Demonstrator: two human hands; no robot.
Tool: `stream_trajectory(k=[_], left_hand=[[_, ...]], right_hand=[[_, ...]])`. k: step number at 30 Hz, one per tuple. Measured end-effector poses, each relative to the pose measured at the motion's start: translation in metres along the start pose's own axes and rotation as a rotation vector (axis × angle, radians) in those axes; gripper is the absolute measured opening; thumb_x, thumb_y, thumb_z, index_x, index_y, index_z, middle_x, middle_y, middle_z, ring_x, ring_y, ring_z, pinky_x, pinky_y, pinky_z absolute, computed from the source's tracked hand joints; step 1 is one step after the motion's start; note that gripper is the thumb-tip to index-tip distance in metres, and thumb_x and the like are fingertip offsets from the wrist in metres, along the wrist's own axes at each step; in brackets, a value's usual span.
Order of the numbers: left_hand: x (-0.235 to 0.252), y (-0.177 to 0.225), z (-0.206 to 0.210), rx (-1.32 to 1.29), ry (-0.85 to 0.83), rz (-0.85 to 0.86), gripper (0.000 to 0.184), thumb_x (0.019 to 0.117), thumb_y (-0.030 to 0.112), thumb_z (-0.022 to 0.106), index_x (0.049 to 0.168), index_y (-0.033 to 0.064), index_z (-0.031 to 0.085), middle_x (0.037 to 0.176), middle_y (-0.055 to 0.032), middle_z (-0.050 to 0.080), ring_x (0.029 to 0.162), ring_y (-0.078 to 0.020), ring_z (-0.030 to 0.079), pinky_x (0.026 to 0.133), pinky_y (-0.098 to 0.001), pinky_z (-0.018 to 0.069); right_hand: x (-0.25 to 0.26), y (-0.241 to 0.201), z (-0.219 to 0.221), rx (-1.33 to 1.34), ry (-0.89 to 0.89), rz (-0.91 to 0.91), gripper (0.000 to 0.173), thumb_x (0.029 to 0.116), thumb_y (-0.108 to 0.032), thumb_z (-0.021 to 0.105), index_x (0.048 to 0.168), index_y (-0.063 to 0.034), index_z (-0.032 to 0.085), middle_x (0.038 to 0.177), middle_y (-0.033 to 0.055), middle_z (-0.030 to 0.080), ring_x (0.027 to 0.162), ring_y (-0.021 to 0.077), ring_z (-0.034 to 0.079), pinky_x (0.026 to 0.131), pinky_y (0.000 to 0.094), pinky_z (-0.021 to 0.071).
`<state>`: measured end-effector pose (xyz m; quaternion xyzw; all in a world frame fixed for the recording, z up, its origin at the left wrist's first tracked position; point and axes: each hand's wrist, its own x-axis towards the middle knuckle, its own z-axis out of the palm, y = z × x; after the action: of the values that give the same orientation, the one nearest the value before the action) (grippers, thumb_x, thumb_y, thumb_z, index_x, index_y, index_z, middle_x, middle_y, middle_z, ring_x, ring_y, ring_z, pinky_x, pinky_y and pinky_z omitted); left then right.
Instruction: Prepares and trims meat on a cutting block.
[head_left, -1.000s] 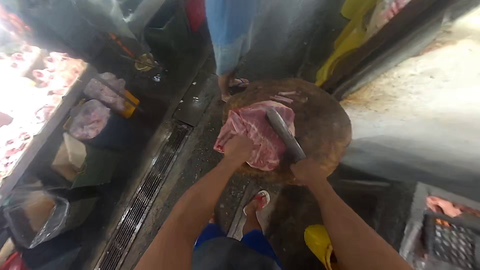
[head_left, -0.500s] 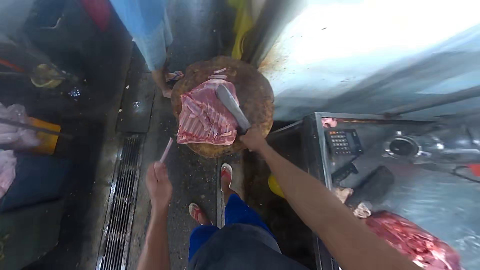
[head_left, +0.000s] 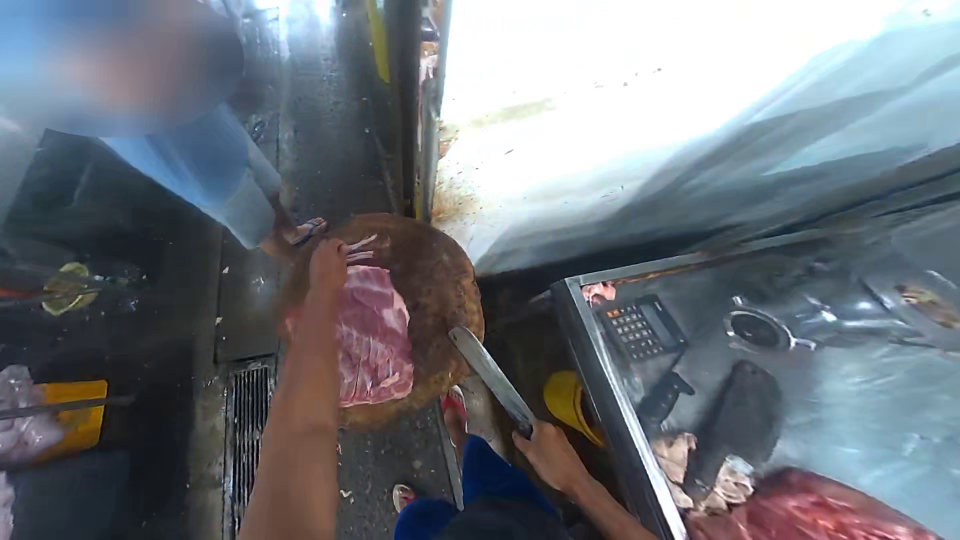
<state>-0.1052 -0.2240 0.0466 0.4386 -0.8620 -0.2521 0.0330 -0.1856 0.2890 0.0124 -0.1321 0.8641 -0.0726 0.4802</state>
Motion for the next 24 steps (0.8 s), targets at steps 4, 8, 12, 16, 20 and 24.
stream_trajectory(k=[4, 8, 12, 16, 20, 24], left_hand=[[-0.019, -0.012, -0.008, -0.048, 0.01, -0.11, 0.044, 0.1121, 0.028, 0.038, 0.142, 0.0028, 0.057, 0.137, -0.0249, 0.061, 0.13, -0.0408, 0.057, 0.111, -0.0598, 0.0436], [-0.151, -0.007, -0.045, -0.277, 0.058, -0.275, 0.036, 0.1105, 0.03, 0.044, 0.133, 0.0089, 0.063, 0.113, -0.0158, 0.07, 0.098, -0.0285, 0.069, 0.087, -0.0526, 0.0574], [-0.292, -0.005, -0.015, -1.183, -0.168, -0.834, 0.03, 0.1094, 0.015, 0.037, 0.115, -0.0014, 0.061, 0.088, -0.0109, 0.07, 0.068, -0.0164, 0.065, 0.061, -0.0312, 0.0555], [-0.34, -0.018, 0.047, -1.641, -0.23, -1.087, 0.045, 0.1114, 0.025, 0.028, 0.142, 0.0002, 0.049, 0.135, -0.0179, 0.064, 0.117, -0.0278, 0.067, 0.096, -0.0429, 0.0555], [-0.314, -0.022, 0.084, -1.857, -0.212, -0.993, 0.038, 0.1122, 0.026, 0.033, 0.136, 0.0027, 0.05, 0.124, -0.0144, 0.067, 0.107, -0.0254, 0.07, 0.09, -0.0412, 0.0582], [-0.289, -0.016, 0.088, -1.951, -0.395, -0.969, 0.038, 0.1118, 0.039, 0.033, 0.106, 0.0116, 0.06, 0.088, -0.0048, 0.066, 0.072, -0.0158, 0.065, 0.067, -0.0315, 0.0576]], right_hand=[[0.015, 0.003, -0.012, 0.005, -0.09, -0.001, 0.041, 0.0968, -0.041, 0.067, 0.102, 0.0006, 0.069, 0.092, 0.0202, 0.07, 0.088, 0.0362, 0.07, 0.082, 0.0584, 0.0557], [0.01, -0.011, -0.014, -0.021, -0.106, -0.035, 0.044, 0.1001, -0.039, 0.065, 0.111, 0.0031, 0.068, 0.1, 0.024, 0.07, 0.096, 0.0398, 0.07, 0.087, 0.0601, 0.0551], [0.013, -0.011, 0.002, 0.027, -0.019, -0.08, 0.038, 0.1014, -0.036, 0.063, 0.117, -0.0015, 0.069, 0.1, 0.0224, 0.072, 0.096, 0.0399, 0.07, 0.088, 0.0627, 0.0543], [0.005, -0.023, 0.021, 0.066, 0.036, -0.023, 0.037, 0.0988, -0.036, 0.066, 0.108, -0.0001, 0.07, 0.095, 0.0229, 0.07, 0.092, 0.0406, 0.069, 0.084, 0.0643, 0.0531], [-0.033, -0.039, 0.047, 0.099, 0.13, 0.102, 0.043, 0.0974, -0.041, 0.068, 0.103, 0.0015, 0.069, 0.094, 0.0236, 0.069, 0.092, 0.0418, 0.068, 0.083, 0.0649, 0.0516], [-0.102, -0.049, 0.102, 0.292, 0.239, 0.325, 0.044, 0.0959, -0.043, 0.071, 0.098, 0.0017, 0.07, 0.088, 0.0216, 0.068, 0.085, 0.0385, 0.067, 0.079, 0.063, 0.0528]])
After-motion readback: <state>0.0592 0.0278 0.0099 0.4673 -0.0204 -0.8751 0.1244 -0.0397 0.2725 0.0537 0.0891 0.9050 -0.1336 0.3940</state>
